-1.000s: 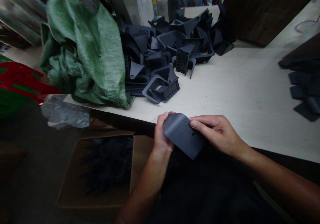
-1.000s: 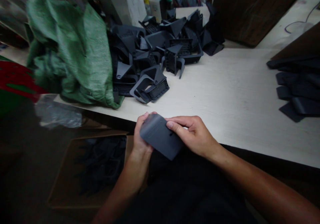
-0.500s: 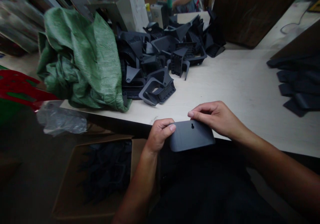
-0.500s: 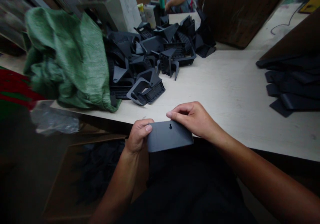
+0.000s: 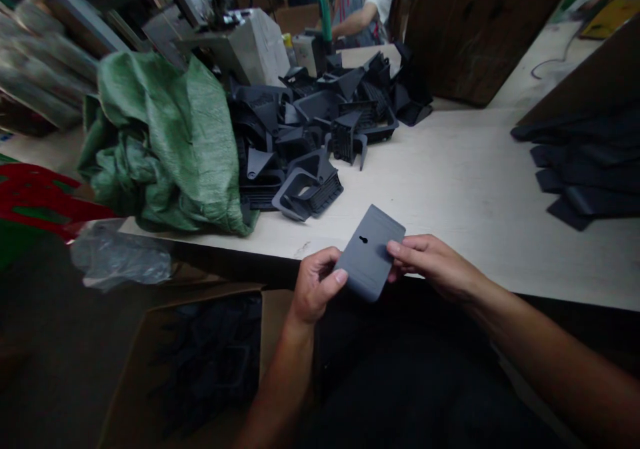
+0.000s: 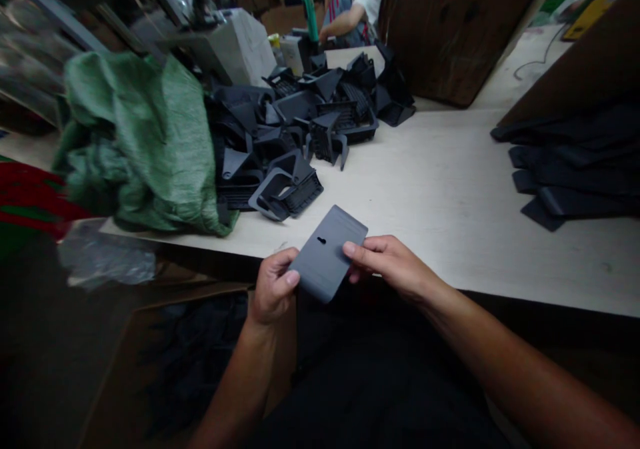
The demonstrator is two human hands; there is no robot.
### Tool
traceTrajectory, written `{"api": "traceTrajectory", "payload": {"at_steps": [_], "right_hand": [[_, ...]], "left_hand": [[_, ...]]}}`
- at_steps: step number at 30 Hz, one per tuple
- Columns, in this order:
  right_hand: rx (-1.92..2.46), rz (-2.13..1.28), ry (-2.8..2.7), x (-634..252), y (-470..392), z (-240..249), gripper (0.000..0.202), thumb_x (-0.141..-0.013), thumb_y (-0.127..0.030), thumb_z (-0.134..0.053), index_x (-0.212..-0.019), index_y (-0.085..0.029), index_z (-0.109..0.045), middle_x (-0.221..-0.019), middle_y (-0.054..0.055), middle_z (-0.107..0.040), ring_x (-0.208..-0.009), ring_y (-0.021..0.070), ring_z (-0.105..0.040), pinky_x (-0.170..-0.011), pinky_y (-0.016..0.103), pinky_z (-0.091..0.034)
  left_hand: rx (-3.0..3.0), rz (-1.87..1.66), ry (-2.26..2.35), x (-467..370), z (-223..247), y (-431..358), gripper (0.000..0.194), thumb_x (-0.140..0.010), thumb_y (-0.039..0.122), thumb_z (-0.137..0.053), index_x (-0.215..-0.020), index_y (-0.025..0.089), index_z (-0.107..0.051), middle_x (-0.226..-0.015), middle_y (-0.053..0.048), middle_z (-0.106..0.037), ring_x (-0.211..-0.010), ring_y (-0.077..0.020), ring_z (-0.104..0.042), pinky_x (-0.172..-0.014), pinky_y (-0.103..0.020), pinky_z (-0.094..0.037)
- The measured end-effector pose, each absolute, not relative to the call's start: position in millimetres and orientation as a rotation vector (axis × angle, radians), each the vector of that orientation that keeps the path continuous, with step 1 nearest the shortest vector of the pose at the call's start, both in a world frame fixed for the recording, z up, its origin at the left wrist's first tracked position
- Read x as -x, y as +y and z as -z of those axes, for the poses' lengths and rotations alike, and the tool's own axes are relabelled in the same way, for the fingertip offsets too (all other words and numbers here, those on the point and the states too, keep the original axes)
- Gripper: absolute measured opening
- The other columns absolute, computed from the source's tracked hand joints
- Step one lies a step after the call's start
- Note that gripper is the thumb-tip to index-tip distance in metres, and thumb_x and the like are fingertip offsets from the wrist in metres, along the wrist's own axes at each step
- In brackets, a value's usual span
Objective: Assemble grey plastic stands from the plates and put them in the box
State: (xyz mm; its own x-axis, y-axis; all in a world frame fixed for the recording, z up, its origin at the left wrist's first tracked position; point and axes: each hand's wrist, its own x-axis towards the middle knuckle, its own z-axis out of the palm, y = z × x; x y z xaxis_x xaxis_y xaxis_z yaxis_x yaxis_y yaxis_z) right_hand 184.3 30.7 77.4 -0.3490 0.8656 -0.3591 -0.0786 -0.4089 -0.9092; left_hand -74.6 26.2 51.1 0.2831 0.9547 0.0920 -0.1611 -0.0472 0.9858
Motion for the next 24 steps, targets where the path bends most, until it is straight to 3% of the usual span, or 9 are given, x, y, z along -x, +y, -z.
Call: {"api": "traceTrajectory", "payload": {"at_steps": [3,6,8,12,17,24], "right_hand": [[1.089,-1.844,-0.987,-176,29,-79,0.048,-0.086,-0.066,-0.082,-0.093,-0.019,-0.085,-0.090,0.008,-0.083,-0.084,0.0221,-0.076,-0.085,0.036,-0.060],[1.044,-1.712,-1.216,-178,23,-87,0.039,-0.090,-0.057,-0.082,-0.104,-0.021,-0.086,-0.100,0.007,-0.083,-0.094,0.0244,-0.077,-0.092,0.037,-0.060],[1.056,-1.587,-1.464,-178,17,-90,0.035,-0.093,-0.053,-0.080,-0.106,-0.021,-0.086,-0.101,0.007,-0.083,-0.097,0.0259,-0.075,-0.092,0.037,-0.059],[0.993,-1.497,-1.648,-171,7,-84,0.037,-0.098,-0.053,-0.073,-0.112,-0.021,-0.085,-0.105,0.006,-0.082,-0.098,0.0267,-0.073,-0.090,0.037,-0.058],[0.960,-1.409,-1.346,-159,-9,-72,0.042,-0.099,-0.059,-0.069,-0.103,-0.018,-0.080,-0.100,0.007,-0.078,-0.094,0.0255,-0.071,-0.086,0.036,-0.057],[0.886,-1.222,-1.298,-163,-31,-75,0.039,-0.099,-0.056,-0.070,-0.102,-0.019,-0.079,-0.112,0.009,-0.078,-0.109,0.0288,-0.070,-0.099,0.038,-0.054]], "left_hand": [[-1.331,-0.941,0.732,76,-55,28,0.036,-0.091,0.052,-0.073,-0.104,0.018,-0.079,-0.095,-0.007,-0.075,-0.089,-0.0245,-0.068,-0.083,-0.035,-0.051],[-1.174,-1.152,0.818,71,-56,38,0.043,-0.095,0.055,-0.065,-0.106,0.017,-0.082,-0.106,-0.011,-0.081,-0.103,-0.0284,-0.074,-0.097,-0.038,-0.053],[-0.940,-1.208,0.878,60,-56,45,0.049,-0.094,0.061,-0.061,-0.103,0.017,-0.081,-0.103,-0.011,-0.082,-0.100,-0.0285,-0.076,-0.095,-0.039,-0.055],[-0.595,-0.861,0.734,23,-63,49,0.060,-0.088,0.061,-0.064,-0.119,0.012,-0.074,-0.108,-0.018,-0.083,-0.096,-0.0332,-0.078,-0.093,-0.046,-0.057],[-0.555,-1.149,0.769,-16,-81,30,0.029,-0.081,0.042,-0.068,-0.099,0.021,-0.059,-0.090,-0.012,-0.082,-0.084,-0.0285,-0.077,-0.088,-0.044,-0.057],[-0.705,-1.319,0.900,-34,-92,5,0.027,-0.084,0.044,-0.063,-0.099,0.023,-0.057,-0.076,-0.006,-0.079,-0.085,-0.0290,-0.078,-0.090,-0.043,-0.058]]}}
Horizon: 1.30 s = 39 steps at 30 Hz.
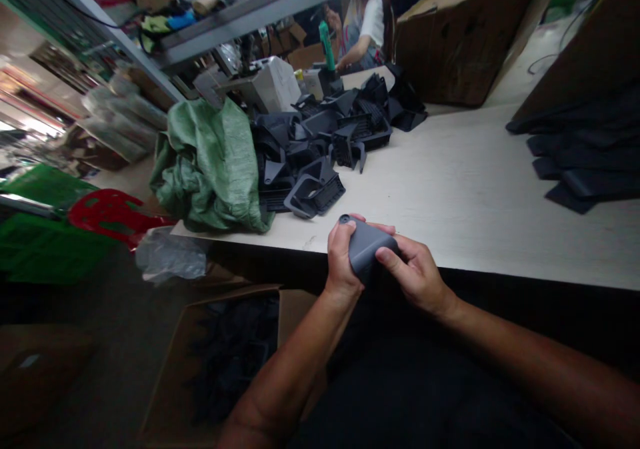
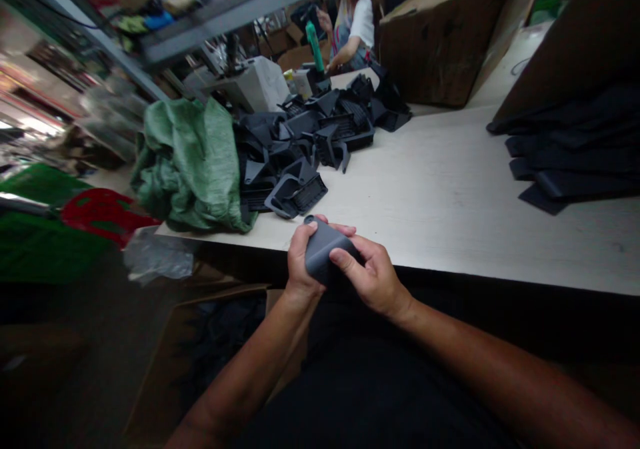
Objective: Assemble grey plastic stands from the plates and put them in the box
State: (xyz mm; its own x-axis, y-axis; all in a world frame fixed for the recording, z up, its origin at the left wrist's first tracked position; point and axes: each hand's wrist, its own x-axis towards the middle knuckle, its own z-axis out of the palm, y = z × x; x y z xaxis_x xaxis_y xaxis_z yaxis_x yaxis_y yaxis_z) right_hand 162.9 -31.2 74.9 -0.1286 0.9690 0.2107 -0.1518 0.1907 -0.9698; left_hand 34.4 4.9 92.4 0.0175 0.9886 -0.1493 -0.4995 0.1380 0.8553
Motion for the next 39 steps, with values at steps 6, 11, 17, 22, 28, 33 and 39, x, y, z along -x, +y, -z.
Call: {"api": "traceTrajectory", "payload": {"at_steps": [6,11,17,22,28,33,39], "right_hand": [[0.876,-1.270,-1.301,-175,-42,-75,0.039,-0.093,-0.053,-0.079,-0.114,-0.019,-0.081,-0.126,0.009,-0.079,-0.121,0.0306,-0.070,-0.110,0.041,-0.051],[0.821,-1.332,-1.401,-177,-50,-70,0.037,-0.095,-0.052,-0.077,-0.111,-0.020,-0.080,-0.119,0.007,-0.080,-0.114,0.0272,-0.071,-0.104,0.037,-0.053],[0.769,-1.650,-1.391,-170,-65,-59,0.044,-0.091,-0.062,-0.078,-0.092,-0.017,-0.079,-0.083,0.003,-0.075,-0.074,0.0185,-0.068,-0.066,0.027,-0.053],[0.771,-1.746,-1.581,-155,-68,-46,0.052,-0.087,-0.066,-0.079,-0.098,-0.015,-0.082,-0.084,0.005,-0.079,-0.072,0.0188,-0.069,-0.065,0.029,-0.053],[0.949,-1.194,-1.957,-157,-35,-40,0.044,-0.094,-0.061,-0.073,-0.105,-0.021,-0.086,-0.105,0.010,-0.084,-0.098,0.0278,-0.076,-0.093,0.043,-0.057],[1.228,-0.826,-1.969,-178,9,-33,0.042,-0.090,-0.060,-0.075,-0.098,-0.021,-0.087,-0.100,0.011,-0.084,-0.093,0.0299,-0.076,-0.088,0.044,-0.055],[1.521,-0.580,-2.073,-184,38,-41,0.044,-0.094,-0.053,-0.074,-0.107,-0.013,-0.088,-0.110,0.020,-0.083,-0.093,0.0269,-0.073,-0.084,0.042,-0.047]], "left_hand": [[-0.639,-1.337,0.838,-39,-94,-8,0.027,-0.080,0.042,-0.064,-0.098,0.023,-0.056,-0.074,-0.004,-0.077,-0.097,-0.0311,-0.079,-0.095,-0.044,-0.058],[-0.408,-1.284,0.879,-30,-86,-19,0.024,-0.075,0.039,-0.064,-0.092,0.023,-0.057,-0.074,-0.004,-0.074,-0.097,-0.0325,-0.079,-0.093,-0.046,-0.059],[-0.329,-1.264,0.998,-2,-50,-55,0.027,-0.078,0.046,-0.073,-0.085,0.020,-0.066,-0.070,-0.004,-0.070,-0.072,-0.0247,-0.073,-0.082,-0.039,-0.061],[-0.343,-1.236,1.089,37,-29,-98,0.026,-0.082,0.039,-0.078,-0.088,0.015,-0.075,-0.077,-0.010,-0.076,-0.069,-0.0243,-0.073,-0.073,-0.035,-0.060],[-0.255,-1.601,1.317,138,-25,-132,0.021,-0.090,0.031,-0.066,-0.096,0.012,-0.074,-0.087,-0.013,-0.079,-0.075,-0.0234,-0.075,-0.076,-0.035,-0.062],[-0.157,-1.951,1.659,252,-5,-166,0.014,-0.097,0.028,-0.064,-0.098,0.015,-0.068,-0.076,-0.005,-0.073,-0.078,-0.0181,-0.074,-0.084,-0.032,-0.061],[-0.090,-1.804,2.057,328,47,-205,0.031,-0.104,0.041,-0.067,-0.121,0.015,-0.069,-0.111,-0.008,-0.073,-0.093,-0.0196,-0.073,-0.083,-0.039,-0.064]]}}
